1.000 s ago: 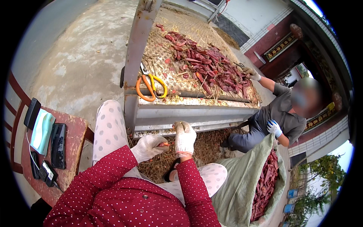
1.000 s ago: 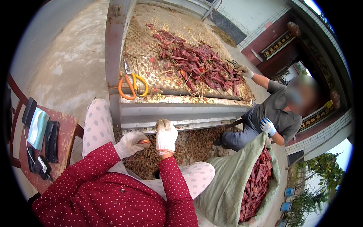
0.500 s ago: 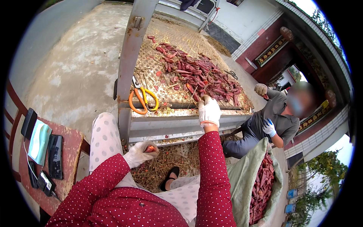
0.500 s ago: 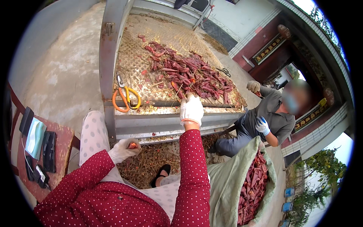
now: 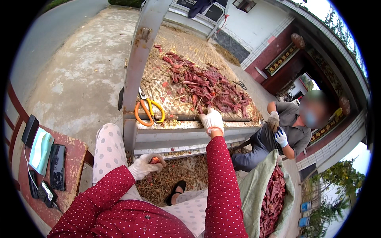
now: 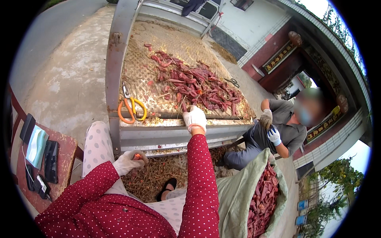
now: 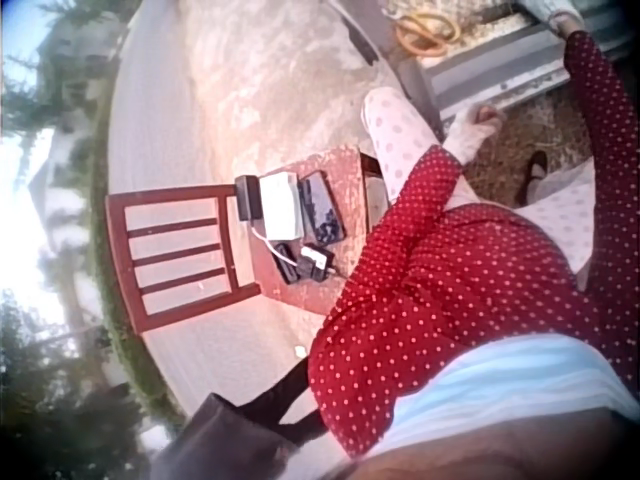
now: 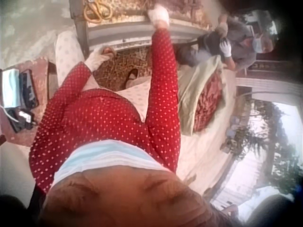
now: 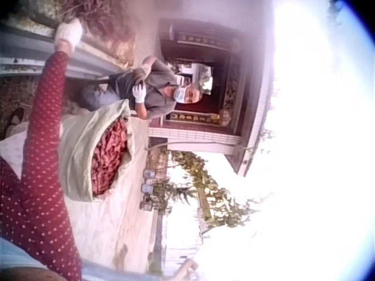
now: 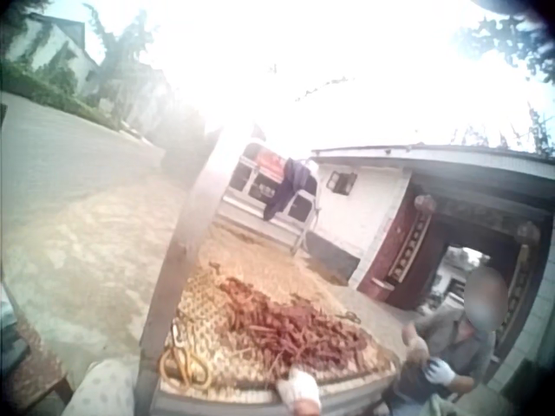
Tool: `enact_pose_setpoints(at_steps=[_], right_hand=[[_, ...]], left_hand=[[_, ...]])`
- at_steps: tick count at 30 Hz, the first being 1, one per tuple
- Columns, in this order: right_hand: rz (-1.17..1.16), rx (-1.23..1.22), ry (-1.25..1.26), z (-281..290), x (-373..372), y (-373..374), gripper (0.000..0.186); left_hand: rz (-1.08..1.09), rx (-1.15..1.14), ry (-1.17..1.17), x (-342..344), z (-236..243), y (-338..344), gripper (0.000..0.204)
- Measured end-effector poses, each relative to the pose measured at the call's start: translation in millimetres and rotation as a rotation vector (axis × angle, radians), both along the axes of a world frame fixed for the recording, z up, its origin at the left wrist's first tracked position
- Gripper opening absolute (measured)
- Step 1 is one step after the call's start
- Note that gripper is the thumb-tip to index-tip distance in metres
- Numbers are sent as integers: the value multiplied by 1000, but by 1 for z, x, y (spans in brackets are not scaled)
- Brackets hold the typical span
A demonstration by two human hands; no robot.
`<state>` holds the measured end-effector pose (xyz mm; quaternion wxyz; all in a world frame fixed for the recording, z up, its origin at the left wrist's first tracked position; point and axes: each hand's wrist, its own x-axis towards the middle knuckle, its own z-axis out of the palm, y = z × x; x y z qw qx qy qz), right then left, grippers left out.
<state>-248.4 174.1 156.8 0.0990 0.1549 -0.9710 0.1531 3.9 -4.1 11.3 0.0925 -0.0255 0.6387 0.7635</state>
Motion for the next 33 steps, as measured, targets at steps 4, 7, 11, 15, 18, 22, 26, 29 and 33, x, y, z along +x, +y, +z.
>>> enact_pose_setpoints(at_steps=[4, 7, 11, 15, 18, 22, 26, 29, 33], right_hand=[[14, -9, 5, 10, 22, -2, 36], [27, -114, -42, 16, 38, 2, 34], [61, -575, -359, 22, 43, 13, 24], [83, -598, -401, 21, 37, 22, 18], [100, -632, -450, 33, 51, 10, 18], [145, -676, -407, 12, 55, 16, 21], [172, -568, -128, -14, 82, 7, 30], [178, -452, 10, -21, 111, -7, 29], [218, -426, -27, -24, 137, -17, 29]], left_hand=[[17, 52, -14, 0, 0, -2, 10], [35, 117, -58, 5, 12, -3, 11], [13, 147, -70, 4, 7, -1, 13], [17, 245, 3, -5, -15, 2, 17], [26, 320, -52, -5, -18, -3, 18], [36, 394, -39, -9, -29, 0, 20], [35, 476, -22, -10, -30, -1, 23], [104, 572, -17, -10, -24, 0, 26], [106, 644, 27, -14, -18, 0, 31]])
